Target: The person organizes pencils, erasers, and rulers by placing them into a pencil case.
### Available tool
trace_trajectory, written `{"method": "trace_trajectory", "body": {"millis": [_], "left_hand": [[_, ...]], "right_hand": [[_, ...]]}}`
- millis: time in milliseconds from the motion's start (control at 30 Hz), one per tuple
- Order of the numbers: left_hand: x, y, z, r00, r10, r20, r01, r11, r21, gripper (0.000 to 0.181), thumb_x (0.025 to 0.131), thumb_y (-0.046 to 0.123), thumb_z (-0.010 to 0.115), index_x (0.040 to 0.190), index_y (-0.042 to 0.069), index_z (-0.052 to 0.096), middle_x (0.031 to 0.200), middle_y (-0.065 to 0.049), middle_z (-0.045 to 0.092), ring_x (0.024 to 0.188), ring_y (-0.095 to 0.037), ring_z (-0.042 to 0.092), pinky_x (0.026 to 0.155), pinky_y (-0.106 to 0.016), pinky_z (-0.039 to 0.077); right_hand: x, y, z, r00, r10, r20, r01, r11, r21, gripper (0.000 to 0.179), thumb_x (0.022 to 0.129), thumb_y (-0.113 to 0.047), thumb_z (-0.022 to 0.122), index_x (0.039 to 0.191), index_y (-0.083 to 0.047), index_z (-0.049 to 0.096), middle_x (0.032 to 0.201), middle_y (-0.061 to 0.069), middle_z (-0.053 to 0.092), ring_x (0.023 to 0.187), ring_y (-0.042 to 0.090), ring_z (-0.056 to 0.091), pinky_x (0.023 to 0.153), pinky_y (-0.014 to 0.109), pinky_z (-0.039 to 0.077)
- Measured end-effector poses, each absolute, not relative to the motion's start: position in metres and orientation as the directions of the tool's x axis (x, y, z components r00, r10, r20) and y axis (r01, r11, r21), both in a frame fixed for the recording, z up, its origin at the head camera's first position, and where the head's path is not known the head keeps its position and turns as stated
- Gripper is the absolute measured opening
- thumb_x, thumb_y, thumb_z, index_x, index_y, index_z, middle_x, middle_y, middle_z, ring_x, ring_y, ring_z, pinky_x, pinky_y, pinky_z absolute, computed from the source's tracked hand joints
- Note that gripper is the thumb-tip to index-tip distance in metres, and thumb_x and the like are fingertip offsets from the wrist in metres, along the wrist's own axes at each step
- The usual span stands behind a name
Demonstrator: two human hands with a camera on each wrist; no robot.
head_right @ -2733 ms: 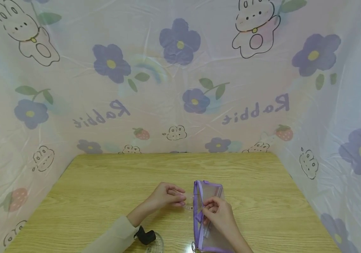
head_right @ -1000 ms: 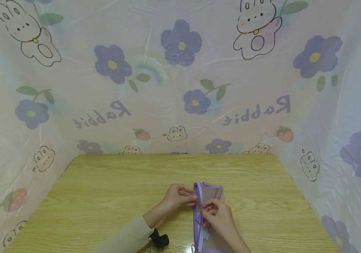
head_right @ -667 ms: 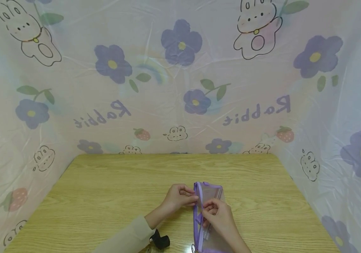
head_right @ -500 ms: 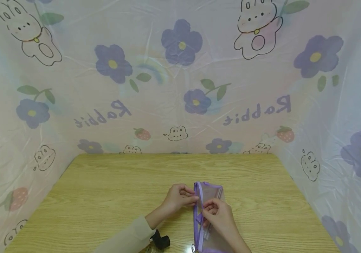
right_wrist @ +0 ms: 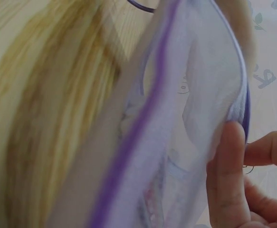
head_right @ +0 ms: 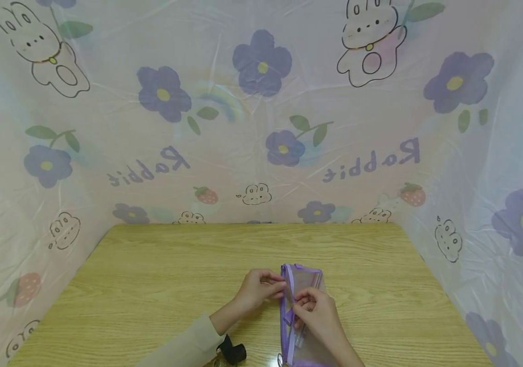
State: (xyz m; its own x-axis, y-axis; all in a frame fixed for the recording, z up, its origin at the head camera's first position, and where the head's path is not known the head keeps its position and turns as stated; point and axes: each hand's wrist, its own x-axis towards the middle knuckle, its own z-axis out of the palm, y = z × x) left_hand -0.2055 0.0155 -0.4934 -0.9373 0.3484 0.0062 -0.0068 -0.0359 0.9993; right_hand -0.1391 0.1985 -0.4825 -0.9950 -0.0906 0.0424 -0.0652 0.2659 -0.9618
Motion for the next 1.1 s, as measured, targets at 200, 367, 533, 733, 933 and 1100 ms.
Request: {"method": "trace_trajectory", "body": {"millis": [200, 367, 533, 733, 933, 1100], "left_hand": [[-0.205, 0.016, -0.494, -0.940, 0.342, -0.006, -0.031, -0.067, 0.997, 0.011, 0.091, -0.003, 0.069, 0.100, -0.011, 0.068, 0.088, -0.013, 0.068, 0.081, -0.028, 0.072, 0.072, -0.031, 0.061], [-0.203, 0.018, -0.492, -0.940, 0.340, -0.032, -0.066, -0.089, 0.994, 0.013, 0.093, -0.004, 0.067, 0.103, -0.013, 0.067, 0.090, -0.012, 0.067, 0.083, -0.026, 0.071, 0.075, -0.031, 0.061], [-0.202, 0.019, -0.489, -0.940, 0.337, -0.053, -0.092, -0.103, 0.990, 0.014, 0.094, -0.003, 0.066, 0.104, -0.013, 0.068, 0.090, -0.013, 0.069, 0.086, -0.029, 0.072, 0.077, -0.032, 0.060], [-0.202, 0.020, -0.488, -0.941, 0.334, -0.055, -0.091, -0.094, 0.991, 0.012, 0.092, -0.003, 0.068, 0.100, -0.012, 0.068, 0.089, -0.015, 0.071, 0.085, -0.030, 0.072, 0.076, -0.033, 0.061], [-0.202, 0.019, -0.485, -0.935, 0.354, -0.033, -0.056, -0.055, 0.997, 0.010, 0.090, -0.006, 0.070, 0.096, -0.014, 0.069, 0.087, -0.019, 0.072, 0.082, -0.032, 0.073, 0.073, -0.033, 0.061], [-0.202, 0.016, -0.482, -0.926, 0.378, 0.008, 0.010, 0.003, 1.000, 0.009, 0.090, -0.006, 0.069, 0.097, -0.012, 0.072, 0.090, -0.021, 0.072, 0.084, -0.036, 0.072, 0.074, -0.035, 0.061]], "right_hand": [[-0.139, 0.198, -0.483, -0.996, -0.083, 0.036, -0.057, 0.268, -0.962, 0.016, 0.084, 0.009, 0.066, 0.100, 0.013, 0.063, 0.079, 0.011, 0.065, 0.051, 0.021, 0.064, 0.052, 0.031, 0.057], [-0.138, 0.198, -0.481, -0.996, -0.081, 0.035, -0.055, 0.262, -0.963, 0.017, 0.084, 0.009, 0.066, 0.100, 0.013, 0.063, 0.078, 0.011, 0.065, 0.051, 0.022, 0.064, 0.052, 0.031, 0.057], [-0.138, 0.198, -0.480, -0.996, -0.084, 0.038, -0.058, 0.259, -0.964, 0.017, 0.084, 0.010, 0.066, 0.100, 0.014, 0.063, 0.079, 0.012, 0.065, 0.051, 0.022, 0.064, 0.052, 0.032, 0.058], [-0.138, 0.198, -0.479, -0.996, -0.083, 0.039, -0.059, 0.253, -0.966, 0.017, 0.083, 0.011, 0.065, 0.100, 0.014, 0.062, 0.079, 0.012, 0.064, 0.051, 0.022, 0.064, 0.052, 0.033, 0.058], [-0.138, 0.198, -0.479, -0.996, -0.078, 0.040, -0.060, 0.270, -0.961, 0.017, 0.083, 0.011, 0.065, 0.100, 0.012, 0.063, 0.078, 0.010, 0.064, 0.051, 0.021, 0.064, 0.052, 0.031, 0.058], [-0.139, 0.199, -0.480, -0.996, -0.070, 0.055, -0.072, 0.279, -0.958, 0.016, 0.082, 0.011, 0.065, 0.098, 0.011, 0.064, 0.078, 0.010, 0.064, 0.051, 0.022, 0.064, 0.051, 0.031, 0.057]]}}
